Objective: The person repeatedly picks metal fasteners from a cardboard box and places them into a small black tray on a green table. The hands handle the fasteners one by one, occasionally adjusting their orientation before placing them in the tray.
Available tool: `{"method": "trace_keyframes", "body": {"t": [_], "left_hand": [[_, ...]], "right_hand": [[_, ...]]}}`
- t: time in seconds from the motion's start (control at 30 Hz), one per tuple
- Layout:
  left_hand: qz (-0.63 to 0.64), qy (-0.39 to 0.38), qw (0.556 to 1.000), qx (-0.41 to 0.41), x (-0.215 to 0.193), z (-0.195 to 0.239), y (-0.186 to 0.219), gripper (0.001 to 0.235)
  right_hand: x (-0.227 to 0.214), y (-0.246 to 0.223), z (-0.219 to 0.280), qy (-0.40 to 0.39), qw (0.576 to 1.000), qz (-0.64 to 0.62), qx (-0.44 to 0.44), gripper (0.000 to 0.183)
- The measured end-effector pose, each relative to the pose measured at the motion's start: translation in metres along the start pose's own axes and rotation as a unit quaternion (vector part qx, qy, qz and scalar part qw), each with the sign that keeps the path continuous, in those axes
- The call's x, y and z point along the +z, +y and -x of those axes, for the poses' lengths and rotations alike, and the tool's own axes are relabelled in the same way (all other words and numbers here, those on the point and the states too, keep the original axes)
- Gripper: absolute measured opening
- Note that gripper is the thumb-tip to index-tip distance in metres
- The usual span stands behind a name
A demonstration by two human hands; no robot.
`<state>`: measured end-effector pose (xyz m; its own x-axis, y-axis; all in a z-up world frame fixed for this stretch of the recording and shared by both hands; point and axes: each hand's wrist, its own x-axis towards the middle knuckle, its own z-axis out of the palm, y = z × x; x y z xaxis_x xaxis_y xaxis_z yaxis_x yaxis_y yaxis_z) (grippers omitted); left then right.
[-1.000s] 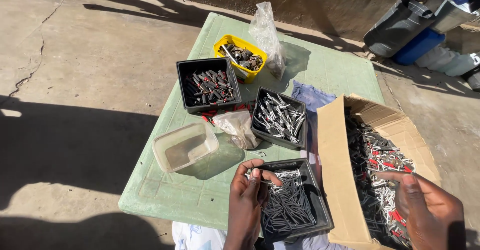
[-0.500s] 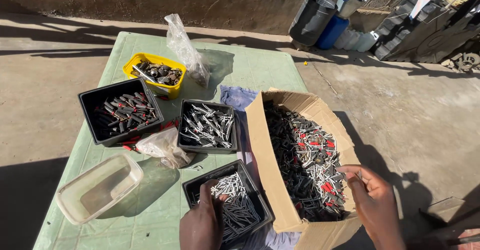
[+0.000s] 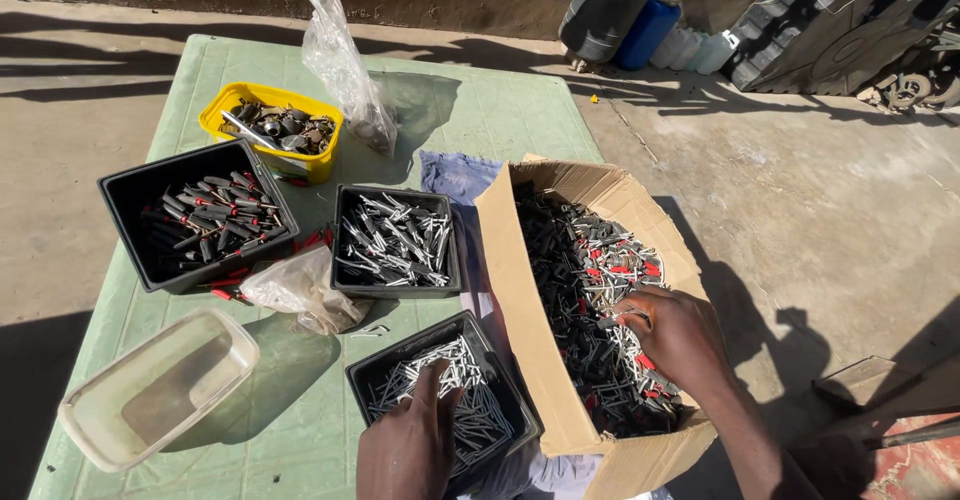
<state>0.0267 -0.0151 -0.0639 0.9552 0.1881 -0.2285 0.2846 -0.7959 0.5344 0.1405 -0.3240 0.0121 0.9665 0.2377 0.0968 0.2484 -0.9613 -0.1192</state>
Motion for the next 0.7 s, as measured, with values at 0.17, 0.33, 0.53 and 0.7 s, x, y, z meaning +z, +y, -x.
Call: {"method": "trace_keyframes", "body": {"t": [0.17,0.33,0.53,0.7], "left_hand": [[0.099,0.283,0.941,0.154,-0.007,0.015,0.011,0.036],[0.59,0.081,0.79,0.144,-0.022,0.044,0.05,0.049],[0.799,0.067,0.593,0.079,-0.035,0.039,0.022,0.021],[0.826,0.109,0.553,0.023,-0.044,0.027,-0.01,0.032]], "right_hand": [[-0.008,-0.011,0.041,0.142,0.912,-0.362,0.13,0.011],[-0.004,-0.136,0.096,0.235,0.736,-0.596,0.218,0.021],[-0.007,-0.203,0.088,0.08,0.761,-0.621,0.171,0.027],[-0.01,-0.182,0.065,0.106,0.877,-0.456,0.108,0.019]]}}
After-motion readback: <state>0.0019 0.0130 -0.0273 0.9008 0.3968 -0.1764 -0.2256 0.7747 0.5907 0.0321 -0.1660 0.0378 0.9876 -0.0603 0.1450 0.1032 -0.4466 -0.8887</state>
